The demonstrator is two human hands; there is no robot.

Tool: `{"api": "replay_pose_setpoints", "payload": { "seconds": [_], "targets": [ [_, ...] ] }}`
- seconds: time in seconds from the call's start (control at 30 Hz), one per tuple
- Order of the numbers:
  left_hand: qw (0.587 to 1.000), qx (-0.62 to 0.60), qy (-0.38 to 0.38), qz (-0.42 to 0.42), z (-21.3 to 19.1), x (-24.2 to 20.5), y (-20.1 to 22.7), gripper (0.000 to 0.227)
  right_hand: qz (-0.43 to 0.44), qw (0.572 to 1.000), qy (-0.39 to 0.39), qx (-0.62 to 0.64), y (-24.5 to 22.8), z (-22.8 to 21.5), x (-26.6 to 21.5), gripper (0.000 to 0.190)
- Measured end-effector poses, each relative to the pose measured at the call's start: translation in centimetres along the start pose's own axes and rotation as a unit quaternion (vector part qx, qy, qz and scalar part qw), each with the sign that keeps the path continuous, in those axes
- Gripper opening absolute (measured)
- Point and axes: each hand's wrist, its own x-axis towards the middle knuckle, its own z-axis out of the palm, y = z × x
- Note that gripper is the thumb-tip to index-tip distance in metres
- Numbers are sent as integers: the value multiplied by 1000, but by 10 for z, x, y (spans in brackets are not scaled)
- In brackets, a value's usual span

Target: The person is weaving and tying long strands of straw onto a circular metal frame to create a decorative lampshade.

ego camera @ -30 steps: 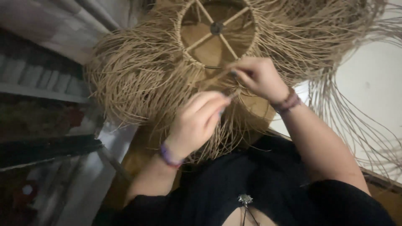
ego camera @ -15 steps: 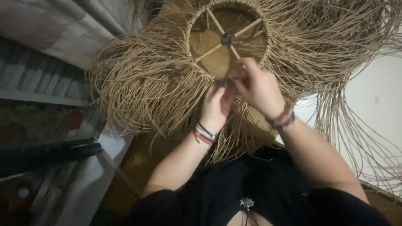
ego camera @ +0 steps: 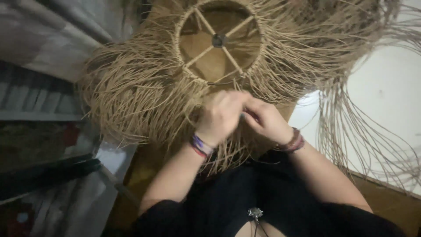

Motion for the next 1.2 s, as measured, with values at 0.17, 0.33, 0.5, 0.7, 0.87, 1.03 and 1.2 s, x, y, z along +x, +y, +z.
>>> {"api": "replay_pose_setpoints", "payload": {
  "seconds": [0.17, 0.33, 0.5, 0.7, 0.87, 1.03, 1.2],
  "targets": [
    [990, -61, -69, -104, 11, 34, -25, 13, 2, 961, 197, -193, 63, 40, -25, 20],
    [970, -85, -143, -177, -11, 61, -31, 14, -43, 951, 215, -220, 47, 21, -18, 22],
    [981, -134, -16, -142, -79, 78, 5, 19, 109, 987, -18, 118, 40, 2, -9, 14],
    [989, -88, -59, -105, -43, 32, 5, 21, 253, 850, -68, 457, 36, 9, -10, 21],
    [992, -10, -128, 0, -46, -24, -23, 19, 267, 799, -41, 538, 29, 13, -10, 17],
    [976, 88, -193, -53, -126, -45, -46, 25, 251, 796, -22, 551, 24, 9, -3, 18],
    [858, 121, -427, -260, -138, -29, -11, 95, 163, 814, -109, 547, 36, 26, -1, 23]
  ]
}}
